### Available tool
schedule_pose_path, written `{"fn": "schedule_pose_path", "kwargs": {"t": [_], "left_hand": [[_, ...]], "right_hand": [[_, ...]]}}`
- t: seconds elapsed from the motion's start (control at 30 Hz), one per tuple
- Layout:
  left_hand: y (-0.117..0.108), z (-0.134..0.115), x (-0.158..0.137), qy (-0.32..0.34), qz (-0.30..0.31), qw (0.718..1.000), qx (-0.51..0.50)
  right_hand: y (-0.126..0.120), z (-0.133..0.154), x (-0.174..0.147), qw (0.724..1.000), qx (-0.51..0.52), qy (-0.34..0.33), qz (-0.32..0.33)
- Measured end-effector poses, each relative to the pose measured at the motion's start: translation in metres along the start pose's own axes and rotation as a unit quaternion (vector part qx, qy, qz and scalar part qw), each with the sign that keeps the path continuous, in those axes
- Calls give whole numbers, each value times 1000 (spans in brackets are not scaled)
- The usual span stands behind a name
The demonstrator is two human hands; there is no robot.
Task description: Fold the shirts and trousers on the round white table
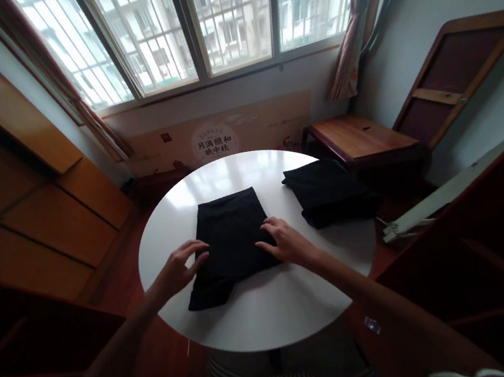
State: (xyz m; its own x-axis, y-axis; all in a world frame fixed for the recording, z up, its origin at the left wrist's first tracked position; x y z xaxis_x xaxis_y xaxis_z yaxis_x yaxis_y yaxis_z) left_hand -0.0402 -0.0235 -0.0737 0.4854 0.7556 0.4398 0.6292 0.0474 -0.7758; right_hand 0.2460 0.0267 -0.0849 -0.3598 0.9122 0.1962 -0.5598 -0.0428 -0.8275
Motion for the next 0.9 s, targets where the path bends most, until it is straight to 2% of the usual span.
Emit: {"fn": "schedule_pose_path", "kwargs": {"t": [0.07,0.13,0.27,0.37,0.47,0.63,0.77,0.9], "left_hand": [[4,-23,-22,64,44,997,20],[5,-34,-34,114,79,989,45],[7,-36,-34,188,133,968,103],[8,-37,-26,239,135,950,149],[2,-39,-19,249,98,947,180],[-26,-44,-14,236,30,954,181],[-41,-46,-17,230,37,947,220],[-39,-45,-31,254,64,938,229]], "right_hand": [[2,8,-29,995,-30,-90,8],[2,12,-47,986,-71,-150,17],[7,15,-52,970,-158,-186,15],[15,18,-46,960,-197,-200,9],[17,24,-45,955,-202,-217,-14],[4,35,-46,955,-173,-239,-42],[-8,44,-47,953,-164,-248,-62],[-4,46,-53,950,-167,-261,-42]]}}
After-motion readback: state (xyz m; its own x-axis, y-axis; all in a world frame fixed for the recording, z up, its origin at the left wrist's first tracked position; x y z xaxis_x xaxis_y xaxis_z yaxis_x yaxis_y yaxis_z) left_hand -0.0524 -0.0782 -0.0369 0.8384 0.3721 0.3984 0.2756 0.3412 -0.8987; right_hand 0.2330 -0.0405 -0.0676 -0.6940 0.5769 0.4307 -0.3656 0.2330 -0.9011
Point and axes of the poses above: each hand's wrist, its own x-axis towards the middle knuckle, its own y-axis out of the palm, z = x × y, the point moved 5 cm from there along x, towards the middle knuckle, and after that the axes turned 14 degrees about y, right-handed, at the moved point
